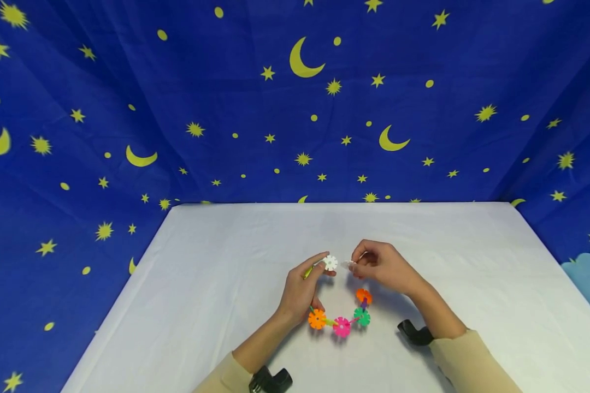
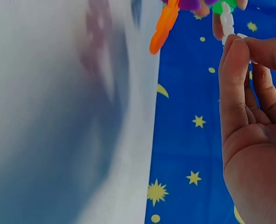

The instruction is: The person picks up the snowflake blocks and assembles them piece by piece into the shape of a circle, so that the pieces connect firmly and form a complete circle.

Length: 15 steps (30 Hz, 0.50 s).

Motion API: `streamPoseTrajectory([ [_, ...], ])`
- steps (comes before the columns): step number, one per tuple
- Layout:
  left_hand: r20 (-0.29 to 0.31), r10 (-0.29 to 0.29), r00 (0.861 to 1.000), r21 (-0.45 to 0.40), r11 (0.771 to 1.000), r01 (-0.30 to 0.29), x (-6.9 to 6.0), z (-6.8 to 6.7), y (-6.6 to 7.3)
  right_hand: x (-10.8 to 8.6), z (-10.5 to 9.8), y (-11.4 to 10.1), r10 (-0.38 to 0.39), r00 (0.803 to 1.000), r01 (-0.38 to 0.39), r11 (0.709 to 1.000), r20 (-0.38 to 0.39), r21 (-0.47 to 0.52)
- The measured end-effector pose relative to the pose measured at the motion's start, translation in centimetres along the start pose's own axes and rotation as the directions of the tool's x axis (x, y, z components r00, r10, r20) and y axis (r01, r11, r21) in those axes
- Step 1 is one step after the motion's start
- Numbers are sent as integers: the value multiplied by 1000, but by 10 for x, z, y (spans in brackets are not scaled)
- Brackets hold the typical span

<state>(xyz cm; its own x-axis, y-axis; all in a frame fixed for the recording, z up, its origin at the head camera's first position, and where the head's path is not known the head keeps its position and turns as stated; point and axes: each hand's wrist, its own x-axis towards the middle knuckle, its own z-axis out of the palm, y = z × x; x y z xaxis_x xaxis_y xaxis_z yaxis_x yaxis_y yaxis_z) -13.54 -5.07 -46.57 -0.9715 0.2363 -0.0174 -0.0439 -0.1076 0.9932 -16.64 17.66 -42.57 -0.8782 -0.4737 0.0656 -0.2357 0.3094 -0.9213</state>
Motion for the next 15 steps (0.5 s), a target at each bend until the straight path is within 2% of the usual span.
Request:
streamPoseTrajectory([
  [9,3,-9,1000,22,1000,9,-2,0,1,0,7,-5,-38,999,37,999,-12,-30],
  [15,-8,21,1000,51,999,-20,-2,1,-1,1,11,-3,-36,999,36,999,3,13],
])
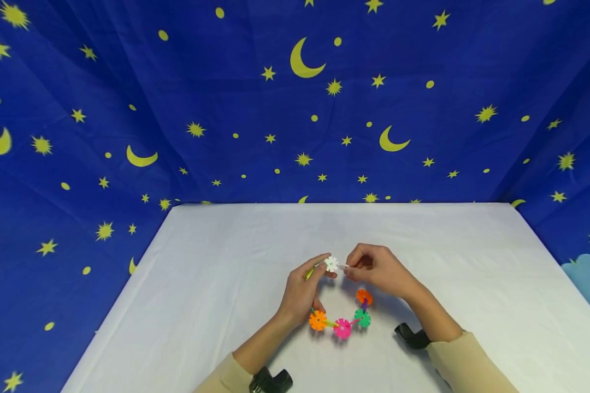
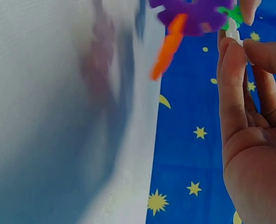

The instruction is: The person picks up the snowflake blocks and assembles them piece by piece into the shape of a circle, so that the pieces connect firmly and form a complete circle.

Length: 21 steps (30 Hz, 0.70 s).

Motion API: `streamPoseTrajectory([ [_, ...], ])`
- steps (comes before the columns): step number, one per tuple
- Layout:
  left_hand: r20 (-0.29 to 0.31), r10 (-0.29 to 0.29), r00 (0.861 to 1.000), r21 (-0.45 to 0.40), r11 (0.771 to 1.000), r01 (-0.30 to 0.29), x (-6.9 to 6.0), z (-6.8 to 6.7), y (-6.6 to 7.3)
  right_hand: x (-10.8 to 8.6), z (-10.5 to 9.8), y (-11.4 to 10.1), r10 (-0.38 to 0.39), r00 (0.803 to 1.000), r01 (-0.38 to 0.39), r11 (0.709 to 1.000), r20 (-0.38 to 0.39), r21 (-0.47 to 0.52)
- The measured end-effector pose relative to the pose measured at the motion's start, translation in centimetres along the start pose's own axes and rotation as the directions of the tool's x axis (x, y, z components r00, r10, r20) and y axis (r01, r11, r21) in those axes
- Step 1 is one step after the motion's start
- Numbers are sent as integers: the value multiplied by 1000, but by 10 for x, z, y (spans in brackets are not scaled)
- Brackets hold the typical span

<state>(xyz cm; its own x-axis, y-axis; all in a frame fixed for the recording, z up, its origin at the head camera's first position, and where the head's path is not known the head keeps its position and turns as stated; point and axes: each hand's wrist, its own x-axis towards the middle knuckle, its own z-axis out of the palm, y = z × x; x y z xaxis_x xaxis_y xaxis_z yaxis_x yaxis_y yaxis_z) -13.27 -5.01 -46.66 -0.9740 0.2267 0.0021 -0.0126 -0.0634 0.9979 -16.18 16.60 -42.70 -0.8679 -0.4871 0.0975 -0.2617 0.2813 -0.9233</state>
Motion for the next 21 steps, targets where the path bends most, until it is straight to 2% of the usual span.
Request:
streamPoseTrajectory([
  [6,-22,-15,1000,38,999,16,1,2,-1,0,4,-2,-12,1000,12,1000,-12,-18],
  [13,-20,0,1000,132,991,3,-2,5,1,0,9,1,-106,994,103,992,-28,-70],
  [21,0,-10,1000,73,997,10,-2,3,1,1,9,3,-66,997,63,993,-27,-96],
])
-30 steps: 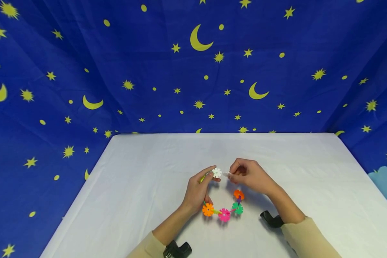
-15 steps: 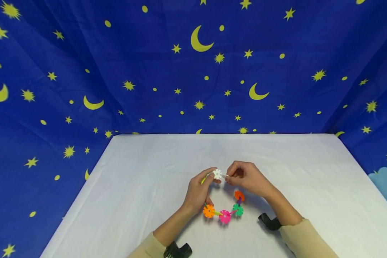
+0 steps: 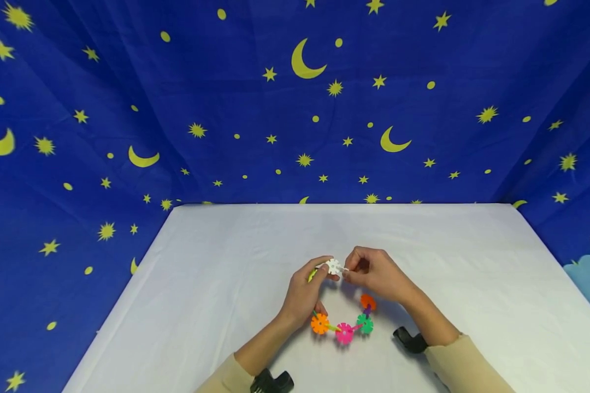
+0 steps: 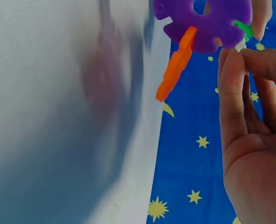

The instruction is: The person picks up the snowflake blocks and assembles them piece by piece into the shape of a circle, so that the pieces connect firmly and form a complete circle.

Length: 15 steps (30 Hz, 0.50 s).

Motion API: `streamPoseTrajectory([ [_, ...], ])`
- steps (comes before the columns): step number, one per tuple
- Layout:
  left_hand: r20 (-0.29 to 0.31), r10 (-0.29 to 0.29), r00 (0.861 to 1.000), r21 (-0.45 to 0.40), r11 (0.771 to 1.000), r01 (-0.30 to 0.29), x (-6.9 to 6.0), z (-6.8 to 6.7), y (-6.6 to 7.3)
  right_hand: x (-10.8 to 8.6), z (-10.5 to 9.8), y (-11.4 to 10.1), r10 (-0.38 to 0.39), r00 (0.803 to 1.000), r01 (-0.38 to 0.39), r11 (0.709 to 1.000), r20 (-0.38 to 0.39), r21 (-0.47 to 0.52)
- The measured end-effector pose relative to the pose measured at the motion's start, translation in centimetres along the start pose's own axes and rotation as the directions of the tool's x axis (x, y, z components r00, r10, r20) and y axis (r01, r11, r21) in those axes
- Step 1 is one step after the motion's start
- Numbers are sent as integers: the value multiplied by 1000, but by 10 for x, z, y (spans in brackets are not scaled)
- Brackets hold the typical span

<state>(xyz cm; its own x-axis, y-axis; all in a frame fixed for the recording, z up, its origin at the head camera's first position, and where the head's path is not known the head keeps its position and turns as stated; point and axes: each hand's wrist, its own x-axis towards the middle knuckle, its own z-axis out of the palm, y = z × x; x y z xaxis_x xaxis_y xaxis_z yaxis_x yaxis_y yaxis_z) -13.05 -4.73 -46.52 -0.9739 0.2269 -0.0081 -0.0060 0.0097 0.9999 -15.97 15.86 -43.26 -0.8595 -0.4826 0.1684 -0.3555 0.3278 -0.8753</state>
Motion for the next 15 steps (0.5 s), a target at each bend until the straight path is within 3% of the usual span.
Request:
streamPoseTrajectory([
  [9,-16,-13,1000,-97,995,12,3,-3,-2,-1,-10,1,34,998,-31,996,43,-89],
  [15,0,-25,1000,-154,988,25,1,-5,6,-4,-21,7,91,982,-75,992,164,-102],
])
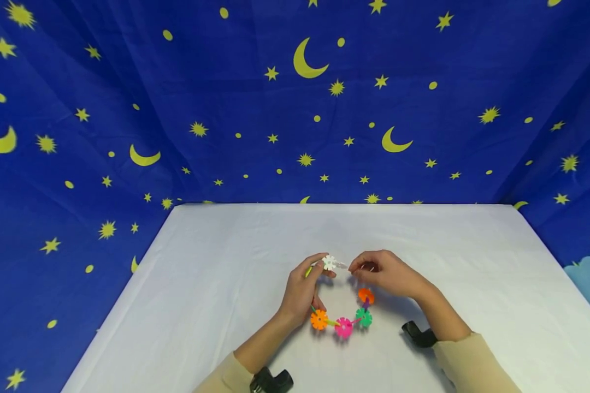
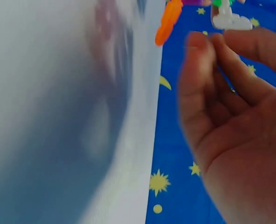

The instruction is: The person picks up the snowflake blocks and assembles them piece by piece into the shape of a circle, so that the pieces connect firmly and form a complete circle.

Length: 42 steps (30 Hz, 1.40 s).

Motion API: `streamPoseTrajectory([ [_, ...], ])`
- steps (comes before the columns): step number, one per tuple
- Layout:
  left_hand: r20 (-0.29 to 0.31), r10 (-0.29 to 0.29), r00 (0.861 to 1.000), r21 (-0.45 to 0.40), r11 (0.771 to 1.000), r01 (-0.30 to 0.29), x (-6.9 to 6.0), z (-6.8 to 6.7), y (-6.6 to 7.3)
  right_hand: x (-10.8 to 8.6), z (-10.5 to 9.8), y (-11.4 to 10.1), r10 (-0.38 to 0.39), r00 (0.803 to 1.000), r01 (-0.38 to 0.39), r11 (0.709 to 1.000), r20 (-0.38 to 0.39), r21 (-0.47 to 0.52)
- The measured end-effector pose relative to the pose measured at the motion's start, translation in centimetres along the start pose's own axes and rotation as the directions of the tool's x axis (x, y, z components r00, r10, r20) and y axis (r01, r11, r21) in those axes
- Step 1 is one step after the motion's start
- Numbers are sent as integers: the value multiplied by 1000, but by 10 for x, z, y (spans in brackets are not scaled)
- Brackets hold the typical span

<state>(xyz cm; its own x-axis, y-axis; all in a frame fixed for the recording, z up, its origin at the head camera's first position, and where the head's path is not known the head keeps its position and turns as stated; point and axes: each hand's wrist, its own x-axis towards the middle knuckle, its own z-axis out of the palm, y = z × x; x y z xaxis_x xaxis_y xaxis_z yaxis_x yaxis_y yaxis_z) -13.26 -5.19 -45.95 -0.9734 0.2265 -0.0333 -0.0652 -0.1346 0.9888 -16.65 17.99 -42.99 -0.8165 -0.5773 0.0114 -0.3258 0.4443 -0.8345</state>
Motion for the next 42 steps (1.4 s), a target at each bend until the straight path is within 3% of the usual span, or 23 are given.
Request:
streamPoseTrajectory([
  [7,0,-2,1000,-10,1000,2,-9,4,21,-3,-6,10,75,985,-75,997,155,-4],
  [13,-4,3,1000,-29,1000,-3,1,-2,1,-7,-11,14,155,945,-186,979,288,83],
  [17,-22,15,1000,-20,1000,-16,5,-3,-7,-8,-12,15,140,929,-201,968,342,149],
  [29,-31,35,999,33,999,-34,4,-3,-9,-7,-17,9,75,977,-121,967,200,226],
  [36,-13,1,1000,30,1000,-1,-10,4,21,-4,-14,6,83,988,-121,943,134,309],
  [39,-10,-12,1000,38,999,13,-9,4,19,-3,-12,4,85,990,-120,932,115,341],
  [42,-10,-28,1000,35,999,28,-4,2,9,-3,-11,2,94,991,-122,934,97,336],
])
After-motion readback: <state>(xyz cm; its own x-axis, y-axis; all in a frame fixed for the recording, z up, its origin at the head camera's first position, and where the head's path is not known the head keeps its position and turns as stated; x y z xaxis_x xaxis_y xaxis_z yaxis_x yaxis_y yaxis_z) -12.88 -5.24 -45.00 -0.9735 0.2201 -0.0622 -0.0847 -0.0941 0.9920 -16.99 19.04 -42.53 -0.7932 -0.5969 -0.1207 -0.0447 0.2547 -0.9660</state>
